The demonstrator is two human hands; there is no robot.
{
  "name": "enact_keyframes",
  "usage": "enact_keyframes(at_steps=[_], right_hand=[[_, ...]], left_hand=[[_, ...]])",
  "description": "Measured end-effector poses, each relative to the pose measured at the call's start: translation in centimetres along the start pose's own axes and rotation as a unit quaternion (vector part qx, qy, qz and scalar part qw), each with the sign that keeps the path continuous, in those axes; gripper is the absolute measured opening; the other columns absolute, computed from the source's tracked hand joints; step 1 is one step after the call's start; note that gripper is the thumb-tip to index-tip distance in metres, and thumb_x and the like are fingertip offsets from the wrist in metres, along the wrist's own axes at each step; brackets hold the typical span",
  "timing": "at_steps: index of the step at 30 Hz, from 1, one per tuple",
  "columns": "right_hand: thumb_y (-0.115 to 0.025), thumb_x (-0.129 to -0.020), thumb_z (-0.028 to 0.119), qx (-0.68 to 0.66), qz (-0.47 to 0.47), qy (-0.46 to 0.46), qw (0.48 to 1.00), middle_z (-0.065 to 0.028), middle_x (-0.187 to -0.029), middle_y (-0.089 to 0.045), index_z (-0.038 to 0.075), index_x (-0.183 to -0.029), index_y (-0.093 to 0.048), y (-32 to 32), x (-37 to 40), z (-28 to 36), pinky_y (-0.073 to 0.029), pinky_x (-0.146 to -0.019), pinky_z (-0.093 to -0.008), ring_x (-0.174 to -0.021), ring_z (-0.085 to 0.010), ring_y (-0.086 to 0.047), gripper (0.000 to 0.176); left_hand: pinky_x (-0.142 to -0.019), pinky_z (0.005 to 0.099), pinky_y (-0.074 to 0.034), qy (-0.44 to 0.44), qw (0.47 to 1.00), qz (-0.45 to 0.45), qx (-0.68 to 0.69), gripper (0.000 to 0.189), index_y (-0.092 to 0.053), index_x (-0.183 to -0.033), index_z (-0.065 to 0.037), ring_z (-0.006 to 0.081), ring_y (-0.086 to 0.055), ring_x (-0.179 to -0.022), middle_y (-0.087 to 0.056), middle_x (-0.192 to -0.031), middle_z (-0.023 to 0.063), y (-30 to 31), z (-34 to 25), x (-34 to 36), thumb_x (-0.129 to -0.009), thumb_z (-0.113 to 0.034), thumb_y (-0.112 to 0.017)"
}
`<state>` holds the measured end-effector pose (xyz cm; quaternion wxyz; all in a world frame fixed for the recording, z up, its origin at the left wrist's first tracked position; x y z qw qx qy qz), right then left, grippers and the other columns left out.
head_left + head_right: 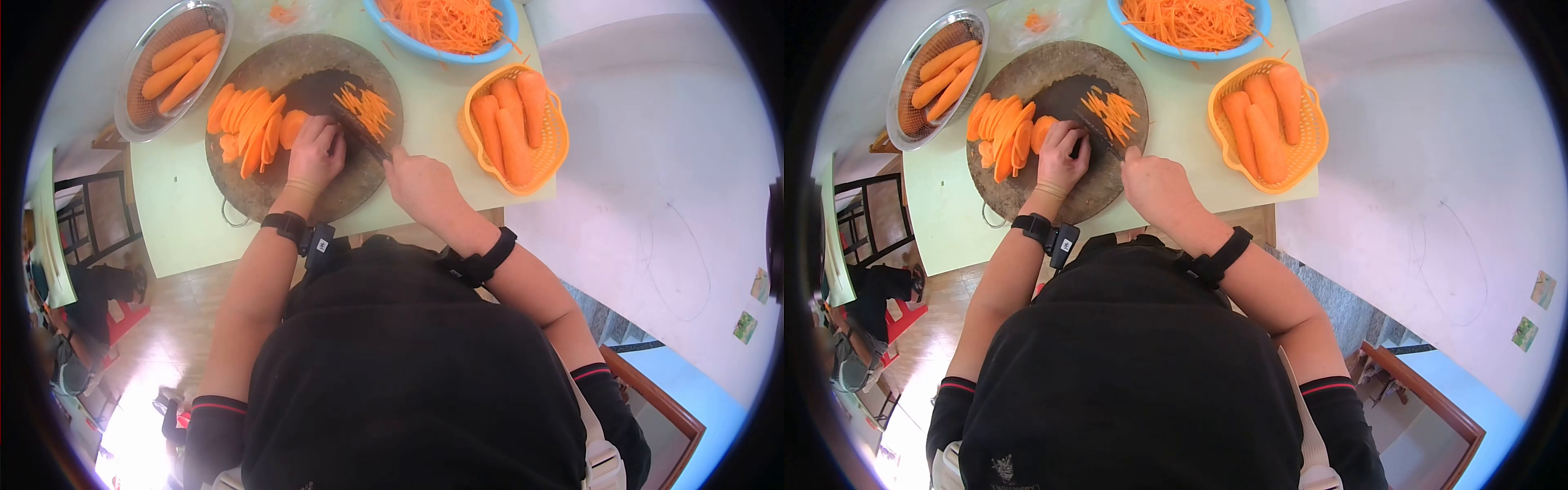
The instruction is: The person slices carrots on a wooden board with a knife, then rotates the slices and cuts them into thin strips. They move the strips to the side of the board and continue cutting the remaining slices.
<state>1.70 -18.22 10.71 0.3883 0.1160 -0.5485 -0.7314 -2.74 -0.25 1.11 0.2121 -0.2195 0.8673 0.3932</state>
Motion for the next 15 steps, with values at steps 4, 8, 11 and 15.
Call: enact_keyframes(at_steps=[4, 8, 11, 15], right_hand=[[-0.05, -0.095, 0.02, 0.012, 0.001, 0.007, 1.0, -0.0187, -0.064, -0.065, -0.003, -0.091, -0.055, -0.13, -0.05, 0.0, -0.053, -0.057, -0.0454, -0.062, -0.0362, -0.067, 0.023], [-0.05, -0.095, 0.019, 0.017, 0.003, 0.008, 1.0, -0.0183, -0.064, -0.065, -0.003, -0.09, -0.055, -0.02, -0.07, 0.14, -0.053, -0.056, -0.0447, -0.061, -0.0354, -0.067, 0.023], [-0.05, -0.095, 0.018, 0.027, -0.005, 0.013, 1.0, -0.0182, -0.062, -0.064, -0.003, -0.089, -0.054, 0.06, -0.01, 0.22, -0.053, -0.054, -0.0436, -0.059, -0.0345, -0.067, 0.022], [-0.05, -0.092, 0.014, 0.028, -0.014, 0.022, 0.999, -0.018, -0.061, -0.064, -0.002, -0.087, -0.054, 0.06, -0.06, 0.23, -0.053, -0.052, -0.043, -0.058, -0.0341, -0.067, 0.017]], left_hand=[[-0.072, 0.0378, -0.05, -0.002, 1.0, 0.008, -0.009, 0.012, -0.061, -0.082, 0.0, 0.03, -0.058, -0.083, -0.059, -0.088, 0.0108, -0.09, 0.14, 0.03, -0.071, 0.004, -0.065], [-0.072, 0.0381, -0.05, -0.001, 1.0, 0.013, -0.013, 0.012, -0.061, -0.082, 0.0, 0.0304, -0.057, -0.084, -0.058, -0.089, 0.0114, -0.05, 0.1, -0.04, -0.071, 0.004, -0.065], [-0.072, 0.0382, -0.05, -0.002, 1.0, 0.01, -0.012, 0.012, -0.061, -0.082, 0.0, 0.0306, -0.057, -0.083, -0.058, -0.089, 0.0116, -0.01, 0.04, -0.07, -0.071, 0.004, -0.065], [-0.072, 0.0383, -0.05, 0.003, 1.0, 0.013, -0.012, 0.012, -0.06, -0.081, 0.0, 0.0306, -0.057, -0.083, -0.058, -0.089, 0.0116, 0.02, 0.02, -0.14, -0.071, 0.004, -0.064]])
Point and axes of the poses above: each hand's wrist, its own x-axis away from the middle knuckle, its own y-axis out of the back of the hand, z = x × y, the point moved 1 cm from there along -x, towards the middle knuckle
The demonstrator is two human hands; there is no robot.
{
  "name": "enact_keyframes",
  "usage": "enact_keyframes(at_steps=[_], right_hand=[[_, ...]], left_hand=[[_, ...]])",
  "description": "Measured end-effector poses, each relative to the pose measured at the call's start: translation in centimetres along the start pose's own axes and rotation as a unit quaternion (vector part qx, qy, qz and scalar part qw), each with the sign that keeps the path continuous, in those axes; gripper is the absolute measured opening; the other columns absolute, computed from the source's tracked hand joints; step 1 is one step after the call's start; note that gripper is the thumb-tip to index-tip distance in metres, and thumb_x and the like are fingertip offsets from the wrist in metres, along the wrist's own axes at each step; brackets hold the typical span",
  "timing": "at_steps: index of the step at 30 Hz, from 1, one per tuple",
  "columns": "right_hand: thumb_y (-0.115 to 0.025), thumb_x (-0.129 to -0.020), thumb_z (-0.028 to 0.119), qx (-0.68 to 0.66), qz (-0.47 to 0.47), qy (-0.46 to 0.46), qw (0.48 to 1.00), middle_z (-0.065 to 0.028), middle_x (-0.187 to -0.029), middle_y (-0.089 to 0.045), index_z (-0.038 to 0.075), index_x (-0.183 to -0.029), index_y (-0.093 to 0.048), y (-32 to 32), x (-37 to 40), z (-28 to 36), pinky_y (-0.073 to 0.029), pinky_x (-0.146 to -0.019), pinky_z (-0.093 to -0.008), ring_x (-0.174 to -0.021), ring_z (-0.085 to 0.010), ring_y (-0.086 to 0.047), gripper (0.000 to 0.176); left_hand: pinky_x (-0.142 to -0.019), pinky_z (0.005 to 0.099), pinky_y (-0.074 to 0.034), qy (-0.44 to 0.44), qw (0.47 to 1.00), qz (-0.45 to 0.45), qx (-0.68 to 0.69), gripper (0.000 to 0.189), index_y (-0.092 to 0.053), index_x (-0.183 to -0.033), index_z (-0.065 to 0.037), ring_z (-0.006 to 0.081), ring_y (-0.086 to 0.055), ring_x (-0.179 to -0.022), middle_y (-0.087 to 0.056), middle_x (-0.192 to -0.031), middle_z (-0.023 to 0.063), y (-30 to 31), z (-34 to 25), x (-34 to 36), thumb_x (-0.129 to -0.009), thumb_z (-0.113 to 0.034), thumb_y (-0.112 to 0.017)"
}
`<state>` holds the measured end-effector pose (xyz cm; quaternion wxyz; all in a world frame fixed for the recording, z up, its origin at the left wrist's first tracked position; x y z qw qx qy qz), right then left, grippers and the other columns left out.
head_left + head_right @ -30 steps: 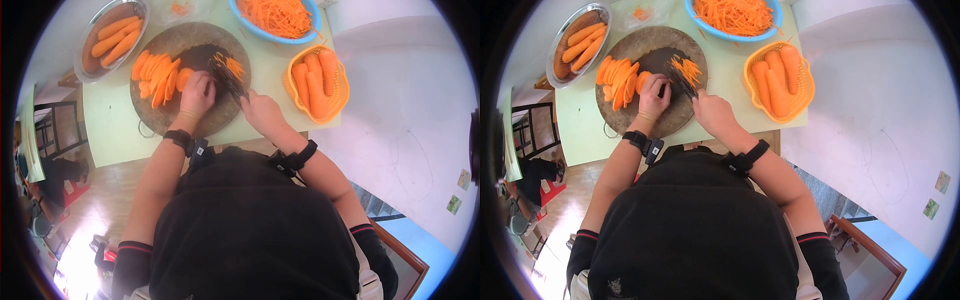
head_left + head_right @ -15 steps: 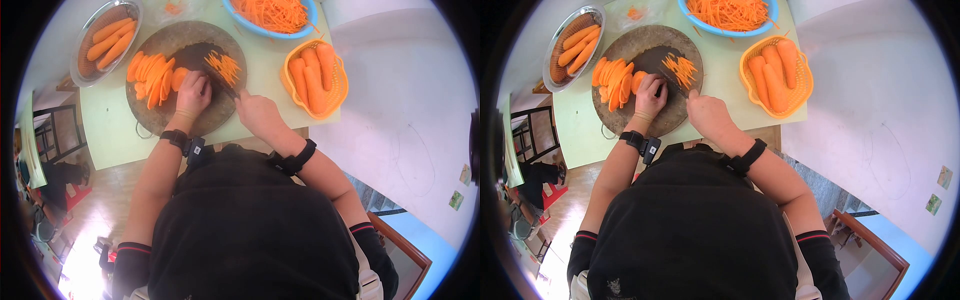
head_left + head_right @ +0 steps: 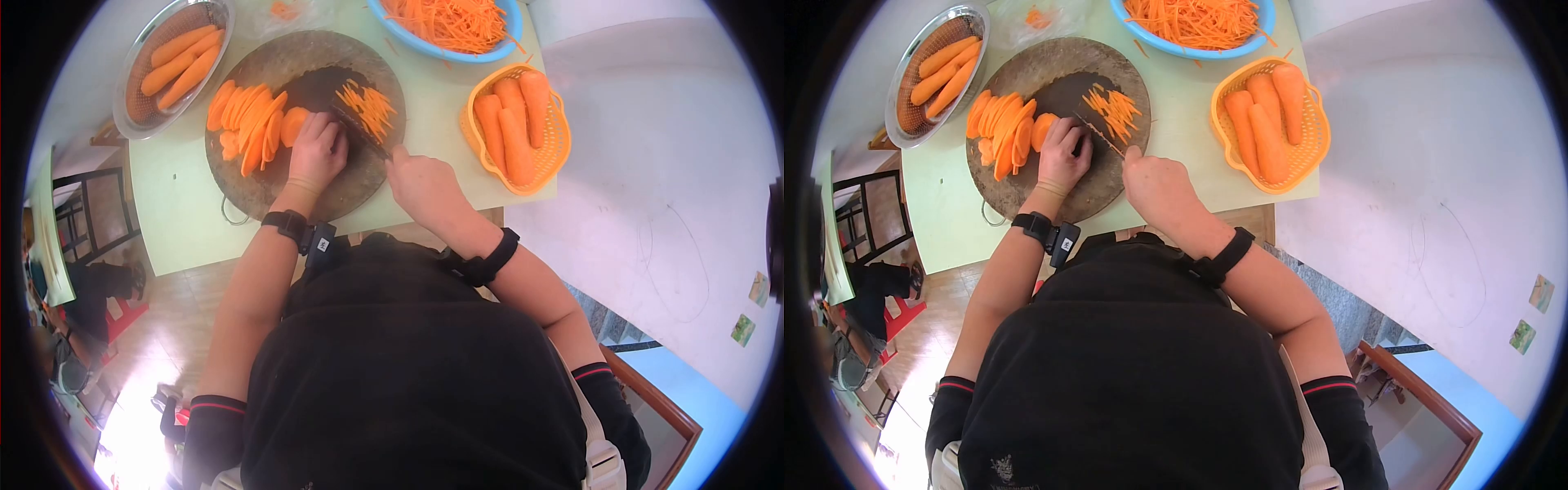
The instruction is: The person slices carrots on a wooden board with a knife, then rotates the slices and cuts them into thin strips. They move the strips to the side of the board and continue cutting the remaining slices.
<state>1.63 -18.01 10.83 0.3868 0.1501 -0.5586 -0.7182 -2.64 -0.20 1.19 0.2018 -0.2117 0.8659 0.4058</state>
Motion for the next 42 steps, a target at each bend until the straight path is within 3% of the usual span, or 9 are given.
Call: enact_keyframes(at_steps=[11, 19, 21, 23, 27, 33, 38, 40, 42], right_hand=[[-0.05, -0.083, 0.002, 0.004, 0.017, 0.004, 1.0, -0.0203, -0.066, -0.065, -0.005, -0.089, -0.054, -0.4, -0.2, 0.2, -0.054, -0.058, -0.0427, -0.066, -0.0352, -0.068, 0.01], [-0.049, -0.096, 0.026, -0.136, 0.016, -0.112, 0.984, -0.0226, -0.072, -0.065, -0.001, -0.097, -0.057, -0.5, -0.3, -2.1, -0.052, -0.067, -0.0511, -0.07, -0.0425, -0.064, 0.028], [-0.049, -0.096, 0.026, -0.143, 0.011, -0.102, 0.984, -0.023, -0.073, -0.065, -0.001, -0.097, -0.057, 0.0, -0.2, -2.2, -0.052, -0.067, -0.051, -0.071, -0.0423, -0.064, 0.028], [-0.049, -0.096, 0.025, -0.151, 0.005, -0.088, 0.985, -0.0234, -0.073, -0.065, -0.001, -0.097, -0.057, 0.1, 0.1, -2.3, -0.052, -0.068, -0.051, -0.071, -0.0421, -0.064, 0.028], [-0.048, -0.096, 0.025, -0.17, 0.053, -0.094, 0.98, -0.0241, -0.076, -0.065, -0.001, -0.096, -0.056, 0.2, 0.0, -1.9, -0.052, -0.069, -0.0512, -0.074, -0.0422, -0.064, 0.027], [-0.049, -0.096, 0.026, -0.178, 0.079, -0.097, 0.976, -0.0233, -0.077, -0.065, -0.001, -0.094, -0.057, -0.5, -0.7, -2.2, -0.052, -0.07, -0.0505, -0.075, -0.0419, -0.064, 0.028], [-0.049, -0.095, 0.026, -0.144, 0.06, -0.109, 0.982, -0.0231, -0.078, -0.065, -0.001, -0.095, -0.057, 0.1, -1.1, -2.2, -0.052, -0.071, -0.0506, -0.075, -0.0412, -0.065, 0.028], [-0.049, -0.095, 0.026, -0.168, 0.062, -0.116, 0.977, -0.0232, -0.078, -0.065, -0.001, -0.096, -0.057, -0.4, -1.2, -2.6, -0.052, -0.071, -0.0506, -0.076, -0.0412, -0.065, 0.028], [-0.048, -0.095, 0.026, -0.177, 0.059, -0.113, 0.976, -0.0231, -0.078, -0.065, -0.001, -0.096, -0.057, -0.6, -1.2, -2.7, -0.052, -0.071, -0.0506, -0.076, -0.0412, -0.065, 0.028]], left_hand=[[-0.074, 0.0382, -0.05, 0.001, 1.0, 0.004, -0.011, 0.014, -0.061, -0.084, 0.0, 0.0306, -0.057, -0.086, -0.058, -0.092, 0.0113, 0.1, -0.1, 0.0, -0.071, 0.003, -0.065], [-0.073, 0.0366, -0.051, 0.041, 0.998, -0.017, 0.048, 0.009, -0.063, -0.083, -0.002, 0.0294, -0.06, -0.086, -0.061, -0.095, 0.0104, -0.3, 0.8, 0.5, -0.076, 0.001, -0.067], [-0.072, 0.0354, -0.051, 0.067, 0.994, -0.031, 0.079, 0.008, -0.063, -0.084, -0.003, 0.0285, -0.061, -0.087, -0.061, -0.096, 0.0099, -0.2, 0.8, 0.5, -0.077, 0.0, -0.067], [-0.075, 0.0298, -0.054, 0.172, 0.98, -0.011, 0.096, 0.008, -0.065, -0.09, -0.001, 0.0232, -0.065, -0.087, -0.062, -0.104, 0.0098, 0.6, 0.6, 0.6, -0.082, 0.0, -0.068], [-0.077, 0.0324, -0.053, 0.16, 0.98, -0.029, 0.112, 0.01, -0.064, -0.091, -0.002, 0.0272, -0.062, -0.094, -0.062, -0.106, 0.0111, 2.3, 0.3, 0.9, -0.081, -0.001, -0.066], [-0.082, 0.0336, -0.053, 0.084, 0.996, -0.012, -0.009, 0.018, -0.063, -0.098, -0.003, 0.0283, -0.062, -0.099, -0.061, -0.111, 0.0118, 4.6, 1.6, 1.4, -0.081, 0.001, -0.065], [-0.086, 0.035, -0.051, 0.159, 0.985, -0.061, 0.029, 0.022, -0.064, -0.1, -0.004, 0.0293, -0.061, -0.102, -0.061, -0.113, 0.011, 6.7, 2.1, 1.0, -0.079, 0.001, -0.065], [-0.094, 0.0393, -0.047, 0.13, 0.99, -0.043, -0.044, 0.02, -0.064, -0.099, -0.005, 0.0298, -0.059, -0.108, -0.061, -0.115, 0.0089, 7.8, 2.0, 1.1, -0.079, -0.002, -0.066], [-0.103, 0.0477, -0.038, 0.023, 0.972, 0.013, -0.232, 0.034, -0.063, -0.114, -0.01, 0.0333, -0.049, -0.122, -0.054, -0.13, 0.01, 8.5, 2.0, 1.2, -0.081, -0.009, -0.068]])
Point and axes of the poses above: each hand's wrist, its own x-axis away from the middle knuckle, its own y-axis out of the back of the hand, z = x × y, the point moved 1 cm from there along -x, towards the middle knuckle
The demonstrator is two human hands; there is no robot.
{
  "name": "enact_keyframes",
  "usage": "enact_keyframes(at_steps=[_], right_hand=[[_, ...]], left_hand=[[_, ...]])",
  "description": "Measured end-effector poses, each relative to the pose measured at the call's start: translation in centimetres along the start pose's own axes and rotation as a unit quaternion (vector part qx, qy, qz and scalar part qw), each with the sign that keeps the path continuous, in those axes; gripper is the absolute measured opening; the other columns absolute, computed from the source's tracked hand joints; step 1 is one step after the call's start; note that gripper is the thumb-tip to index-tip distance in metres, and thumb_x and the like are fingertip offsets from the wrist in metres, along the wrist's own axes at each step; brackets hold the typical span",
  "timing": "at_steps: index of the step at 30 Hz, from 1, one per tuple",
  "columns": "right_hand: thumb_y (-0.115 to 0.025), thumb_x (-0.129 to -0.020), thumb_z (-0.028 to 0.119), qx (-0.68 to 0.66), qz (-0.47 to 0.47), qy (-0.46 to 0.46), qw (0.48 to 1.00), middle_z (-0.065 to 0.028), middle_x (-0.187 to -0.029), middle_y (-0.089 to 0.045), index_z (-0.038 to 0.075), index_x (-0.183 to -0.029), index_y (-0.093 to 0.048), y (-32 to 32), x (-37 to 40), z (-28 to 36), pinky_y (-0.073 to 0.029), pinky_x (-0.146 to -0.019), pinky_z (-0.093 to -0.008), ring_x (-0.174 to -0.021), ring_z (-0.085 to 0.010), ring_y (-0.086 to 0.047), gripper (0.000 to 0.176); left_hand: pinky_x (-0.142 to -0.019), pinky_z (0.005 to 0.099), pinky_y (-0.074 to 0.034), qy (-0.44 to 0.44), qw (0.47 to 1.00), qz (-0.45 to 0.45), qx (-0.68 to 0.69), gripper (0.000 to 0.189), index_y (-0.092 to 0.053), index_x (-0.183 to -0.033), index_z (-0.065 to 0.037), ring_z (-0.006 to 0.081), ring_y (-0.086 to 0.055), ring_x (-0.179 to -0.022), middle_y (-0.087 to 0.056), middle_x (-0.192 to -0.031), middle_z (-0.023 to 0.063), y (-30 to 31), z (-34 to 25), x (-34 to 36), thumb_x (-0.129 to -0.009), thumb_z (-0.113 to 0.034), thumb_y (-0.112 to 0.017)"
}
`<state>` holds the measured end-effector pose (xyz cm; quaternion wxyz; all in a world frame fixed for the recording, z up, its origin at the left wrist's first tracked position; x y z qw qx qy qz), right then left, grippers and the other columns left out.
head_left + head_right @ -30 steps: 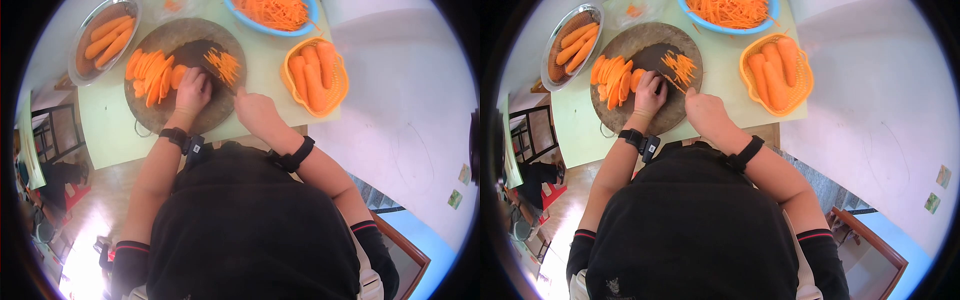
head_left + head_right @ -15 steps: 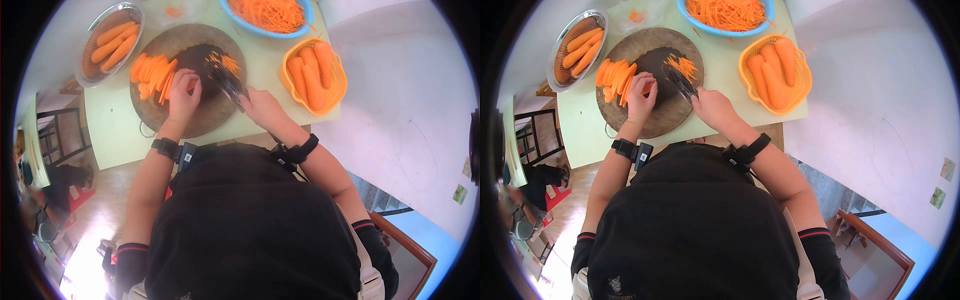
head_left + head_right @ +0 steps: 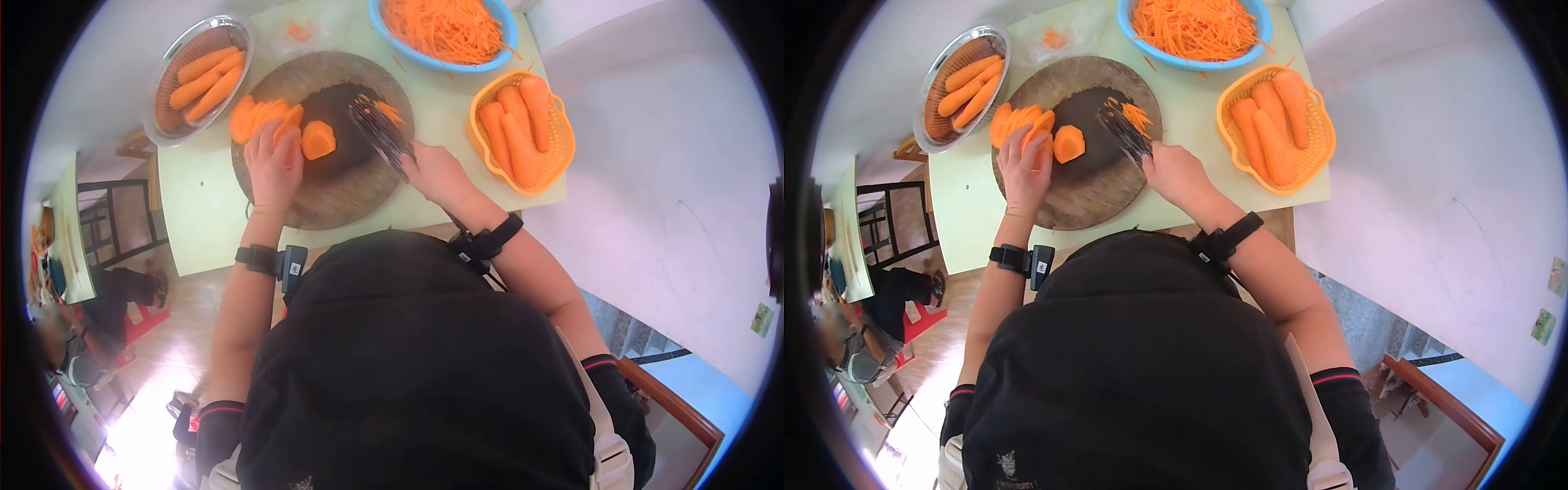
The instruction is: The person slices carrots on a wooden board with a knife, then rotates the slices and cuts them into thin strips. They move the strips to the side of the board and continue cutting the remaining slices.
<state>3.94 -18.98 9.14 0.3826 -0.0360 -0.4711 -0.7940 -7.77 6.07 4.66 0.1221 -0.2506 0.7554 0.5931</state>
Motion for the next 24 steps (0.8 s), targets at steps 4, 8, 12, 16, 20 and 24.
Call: enact_keyframes(at_steps=[4, 8, 12, 16, 20, 24], right_hand=[[-0.048, -0.096, 0.026, -0.001, 0.004, -0.004, 1.0, -0.0226, -0.079, -0.066, -0.001, -0.097, -0.057, -0.2, -0.1, -0.2, -0.052, -0.071, -0.0503, -0.076, -0.041, -0.065, 0.029], [-0.047, -0.096, 0.027, 0.01, 0.004, 0.002, 1.0, -0.0223, -0.079, -0.066, -0.001, -0.098, -0.057, -0.1, 0.0, 0.2, -0.052, -0.071, -0.0503, -0.075, -0.0406, -0.065, 0.029], [-0.047, -0.096, 0.027, 0.012, 0.006, -0.005, 1.0, -0.0221, -0.079, -0.066, -0.001, -0.098, -0.057, -0.3, -0.1, 0.0, -0.052, -0.071, -0.0502, -0.075, -0.0403, -0.065, 0.029], [-0.047, -0.096, 0.028, 0.005, -0.007, 0.004, 1.0, -0.022, -0.078, -0.065, -0.001, -0.097, -0.056, -0.5, -0.2, -0.3, -0.051, -0.071, -0.0503, -0.075, -0.0406, -0.064, 0.03], [-0.047, -0.096, 0.028, 0.012, -0.002, -0.003, 1.0, -0.0225, -0.078, -0.065, -0.001, -0.097, -0.056, -0.2, -0.2, 0.0, -0.051, -0.071, -0.0506, -0.075, -0.0411, -0.064, 0.03], [-0.047, -0.096, 0.028, 0.017, 0.001, -0.008, 1.0, -0.0236, -0.079, -0.066, -0.001, -0.097, -0.056, -0.2, -0.2, 0.2, -0.051, -0.072, -0.0509, -0.077, -0.0416, -0.065, 0.031]], left_hand=[[-0.112, 0.0493, -0.027, 0.014, 0.994, 0.031, -0.101, 0.064, -0.047, -0.14, -0.016, 0.038, -0.03, -0.138, -0.035, -0.149, 0.0144, 0.3, 1.4, 0.2, -0.083, -0.026, -0.072], [-0.114, 0.0501, -0.025, 0.157, 0.986, 0.053, 0.016, 0.099, -0.025, -0.152, -0.014, 0.0441, -0.018, -0.143, -0.019, -0.154, 0.0271, -1.1, 5.8, 0.8, -0.073, -0.044, -0.079], [-0.111, 0.0535, -0.029, 0.234, 0.955, 0.109, 0.147, 0.11, -0.028, -0.15, -0.012, 0.0475, -0.023, -0.14, -0.021, -0.153, 0.0272, -1.3, 8.4, 0.3, -0.064, -0.051, -0.084], [-0.112, 0.0504, -0.03, 0.201, 0.944, 0.154, 0.212, 0.11, -0.028, -0.15, -0.012, 0.0438, -0.024, -0.141, -0.021, -0.154, 0.0258, -1.2, 9.1, -0.9, -0.064, -0.049, -0.085], [-0.113, 0.0471, -0.029, 0.14, 0.962, 0.152, 0.178, 0.109, -0.028, -0.15, -0.011, 0.0401, -0.025, -0.142, -0.021, -0.154, 0.0239, -1.8, 10.9, -0.8, -0.064, -0.046, -0.086], [-0.114, 0.0452, -0.028, 0.142, 0.948, 0.189, 0.213, 0.107, -0.028, -0.151, -0.011, 0.0389, -0.023, -0.143, -0.02, -0.156, 0.0222, -2.0, 11.7, -1.5, -0.066, -0.044, -0.085]])
Point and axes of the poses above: each hand's wrist, its own x-axis away from the middle knuckle, its own y-axis out of the back of the hand, z = x × y, the point moved 1 cm from there along -x, towards the middle knuckle
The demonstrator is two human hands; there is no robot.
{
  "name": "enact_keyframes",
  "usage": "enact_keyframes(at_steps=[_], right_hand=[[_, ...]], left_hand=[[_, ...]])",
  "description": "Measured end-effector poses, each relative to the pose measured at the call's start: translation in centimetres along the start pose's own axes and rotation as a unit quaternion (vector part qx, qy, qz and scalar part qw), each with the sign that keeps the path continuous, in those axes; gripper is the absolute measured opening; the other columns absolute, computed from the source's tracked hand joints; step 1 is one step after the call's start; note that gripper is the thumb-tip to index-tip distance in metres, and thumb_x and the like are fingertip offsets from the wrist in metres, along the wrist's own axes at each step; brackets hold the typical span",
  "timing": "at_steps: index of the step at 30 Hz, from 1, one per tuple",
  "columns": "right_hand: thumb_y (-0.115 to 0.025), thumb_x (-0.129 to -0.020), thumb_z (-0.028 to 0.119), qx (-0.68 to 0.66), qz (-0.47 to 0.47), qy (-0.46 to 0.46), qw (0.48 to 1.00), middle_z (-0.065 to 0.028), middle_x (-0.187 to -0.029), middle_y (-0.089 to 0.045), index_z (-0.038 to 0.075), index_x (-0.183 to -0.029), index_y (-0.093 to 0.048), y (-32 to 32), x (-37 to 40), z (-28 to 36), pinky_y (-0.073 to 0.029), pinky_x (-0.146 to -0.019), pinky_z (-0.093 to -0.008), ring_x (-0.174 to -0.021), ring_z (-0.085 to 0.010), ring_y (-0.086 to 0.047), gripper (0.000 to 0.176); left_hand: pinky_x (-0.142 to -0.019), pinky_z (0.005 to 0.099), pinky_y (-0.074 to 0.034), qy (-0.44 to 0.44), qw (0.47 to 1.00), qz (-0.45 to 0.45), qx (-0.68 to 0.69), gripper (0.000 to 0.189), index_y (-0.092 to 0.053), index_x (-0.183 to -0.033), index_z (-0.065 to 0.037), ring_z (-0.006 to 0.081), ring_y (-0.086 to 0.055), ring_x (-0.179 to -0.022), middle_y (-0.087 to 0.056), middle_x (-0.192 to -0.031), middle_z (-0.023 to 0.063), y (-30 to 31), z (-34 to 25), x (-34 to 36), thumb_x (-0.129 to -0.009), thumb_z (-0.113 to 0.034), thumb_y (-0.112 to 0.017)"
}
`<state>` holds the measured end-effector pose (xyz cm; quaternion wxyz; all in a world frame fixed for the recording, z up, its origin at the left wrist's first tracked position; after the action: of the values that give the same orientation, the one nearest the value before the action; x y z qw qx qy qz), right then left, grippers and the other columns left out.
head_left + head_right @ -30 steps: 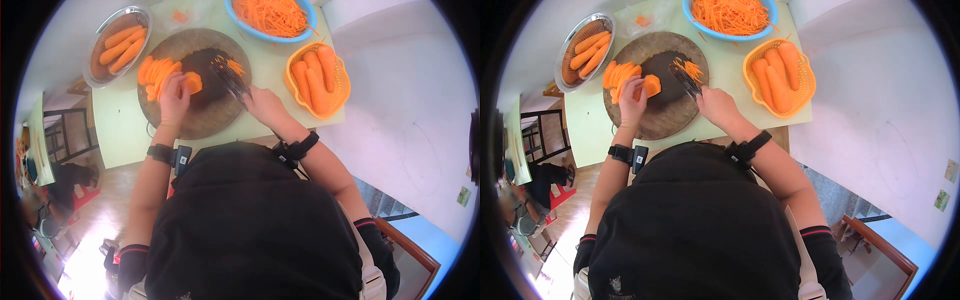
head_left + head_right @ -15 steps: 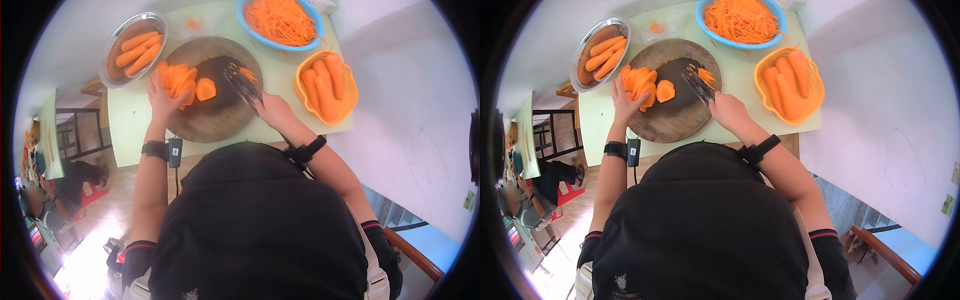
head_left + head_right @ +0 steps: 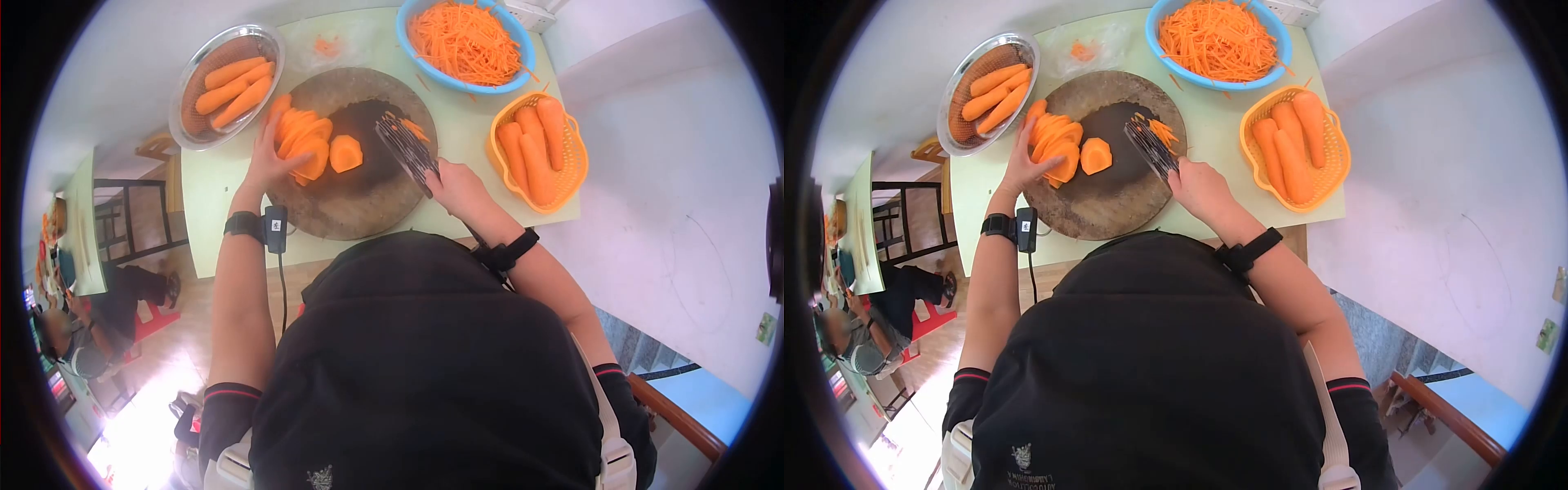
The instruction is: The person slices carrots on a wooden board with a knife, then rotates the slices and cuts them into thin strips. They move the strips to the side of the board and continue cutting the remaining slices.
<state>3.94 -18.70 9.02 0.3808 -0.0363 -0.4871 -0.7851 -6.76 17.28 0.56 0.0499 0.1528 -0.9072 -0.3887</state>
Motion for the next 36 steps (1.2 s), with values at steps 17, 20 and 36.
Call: enact_keyframes(at_steps=[17, 20, 36], right_hand=[[-0.048, -0.096, 0.029, -0.014, 0.002, -0.004, 1.0, -0.0235, -0.08, -0.065, -0.001, -0.094, -0.057, 0.1, -0.1, -0.1, -0.05, -0.072, -0.0514, -0.077, -0.042, -0.064, 0.031], [-0.048, -0.096, 0.028, -0.016, 0.0, -0.01, 1.0, -0.023, -0.079, -0.065, -0.001, -0.093, -0.056, -0.1, 0.0, -0.2, -0.05, -0.073, -0.0515, -0.077, -0.0416, -0.064, 0.03], [-0.049, -0.089, 0.01, 0.176, -0.05, 0.155, 0.971, -0.0166, -0.071, -0.065, -0.002, -0.095, -0.055, -0.9, 1.2, 0.9, -0.052, -0.057, -0.0449, -0.066, -0.0348, -0.066, 0.016]], left_hand=[[-0.115, 0.042, -0.029, -0.025, 0.999, -0.045, 0.004, 0.09, -0.032, -0.147, -0.005, 0.0345, -0.03, -0.141, -0.033, -0.149, 0.0211, 1.3, -2.5, 0.9, -0.076, -0.033, -0.081], [-0.111, 0.042, -0.033, -0.061, 0.99, -0.11, -0.064, 0.075, -0.04, -0.141, -0.004, 0.0357, -0.039, -0.134, -0.044, -0.141, 0.0198, 0.8, -4.0, 1.2, -0.079, -0.022, -0.077], [-0.096, 0.0393, -0.043, -0.195, 0.928, 0.151, -0.28, 0.066, -0.055, -0.123, -0.005, 0.0293, -0.051, -0.109, -0.054, -0.108, 0.0086, -4.2, -11.9, -1.4, -0.063, -0.008, -0.082]])
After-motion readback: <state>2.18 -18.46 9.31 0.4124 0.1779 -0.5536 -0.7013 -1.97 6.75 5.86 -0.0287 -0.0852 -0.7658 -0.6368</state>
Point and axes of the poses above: each hand's wrist, its own x-axis away from the middle knuckle, its own y-axis out of the back of the hand, z = x × y, the point moved 1 cm from there along -x, towards the middle knuckle
